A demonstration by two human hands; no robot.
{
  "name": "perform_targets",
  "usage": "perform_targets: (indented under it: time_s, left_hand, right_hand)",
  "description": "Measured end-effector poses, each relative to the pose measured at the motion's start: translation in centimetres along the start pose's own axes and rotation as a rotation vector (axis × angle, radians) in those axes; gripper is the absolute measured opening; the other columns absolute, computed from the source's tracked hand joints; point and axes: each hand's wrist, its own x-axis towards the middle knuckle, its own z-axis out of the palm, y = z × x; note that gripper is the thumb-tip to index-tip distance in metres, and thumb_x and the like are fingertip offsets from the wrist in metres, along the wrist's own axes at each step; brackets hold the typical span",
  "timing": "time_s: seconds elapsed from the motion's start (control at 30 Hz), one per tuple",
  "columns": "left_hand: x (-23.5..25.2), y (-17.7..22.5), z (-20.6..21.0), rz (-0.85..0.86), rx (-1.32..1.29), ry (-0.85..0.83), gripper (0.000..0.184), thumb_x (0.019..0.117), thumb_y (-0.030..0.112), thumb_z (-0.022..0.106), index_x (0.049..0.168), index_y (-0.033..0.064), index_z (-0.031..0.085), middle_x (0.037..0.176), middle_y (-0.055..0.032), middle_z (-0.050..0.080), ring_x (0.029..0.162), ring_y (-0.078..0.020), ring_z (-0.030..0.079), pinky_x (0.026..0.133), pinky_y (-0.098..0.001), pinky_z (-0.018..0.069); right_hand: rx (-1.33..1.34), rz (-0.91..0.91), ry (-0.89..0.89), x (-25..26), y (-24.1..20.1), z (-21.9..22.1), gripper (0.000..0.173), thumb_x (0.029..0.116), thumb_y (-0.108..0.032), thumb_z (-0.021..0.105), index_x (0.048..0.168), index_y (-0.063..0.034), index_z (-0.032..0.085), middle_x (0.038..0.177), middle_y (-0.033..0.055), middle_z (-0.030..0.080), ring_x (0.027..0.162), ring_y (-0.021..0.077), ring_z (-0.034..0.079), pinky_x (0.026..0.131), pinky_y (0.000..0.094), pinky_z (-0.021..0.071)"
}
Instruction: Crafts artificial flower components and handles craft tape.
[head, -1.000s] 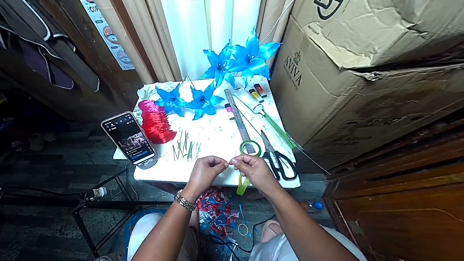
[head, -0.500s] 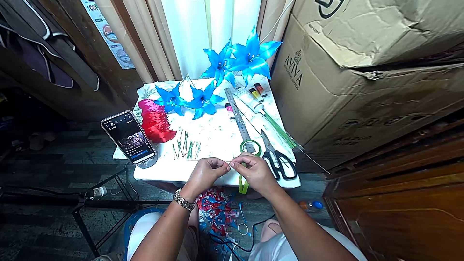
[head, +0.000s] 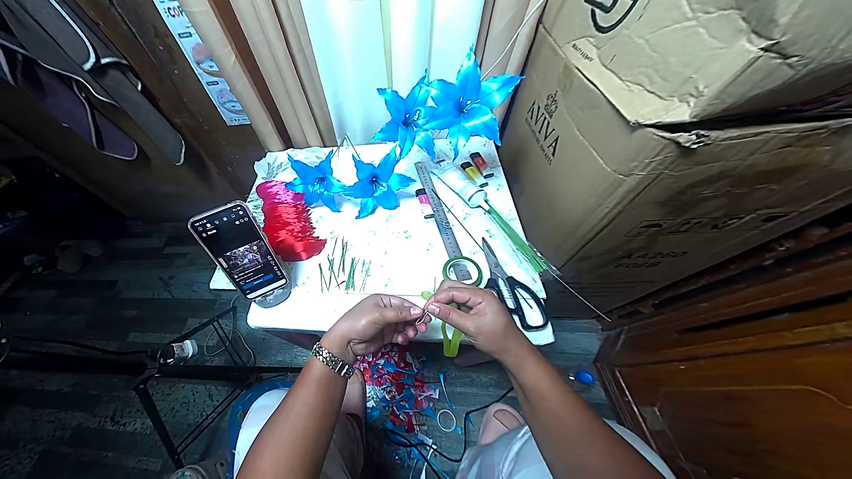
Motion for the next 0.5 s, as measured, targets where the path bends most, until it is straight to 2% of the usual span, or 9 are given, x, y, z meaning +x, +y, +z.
perform_targets:
  time_s: [0.17,0.5]
  left_hand:
    - [0.35,-0.44,0.29,-0.025,-0.103,-0.036,0.025,0.0998,0.009,0.051,0.088,0.0100,0.072,0.081,0.0013,0.072,0.066,-0.0029,0.065,0.062,-0.0183,0.0545]
    - [0.53,-0.50,0.38,-0.020,-0.073,-0.012,0.022,0.0966,0.008,0.054,0.082,0.0129,0.070,0.075,0.0039,0.068,0.065,-0.0021,0.062,0.064,-0.0181,0.0530]
  right_hand:
    - [0.025,-0.040,-0.018,-0.11,0.05,-0.01,0.012,0.0948,-0.011,0.067,0.088,-0.0070,0.076,0.087,-0.0072,0.067,0.083,-0.0028,0.062,0.075,0.0136,0.0525]
    - [0.006,-0.017,-0.003,-0.10,0.06,-0.04,0.012,0.0947,-0.012,0.066,0.088,-0.0068,0.075,0.086,-0.0072,0.066,0.081,-0.0039,0.060,0.073,0.0121,0.0506]
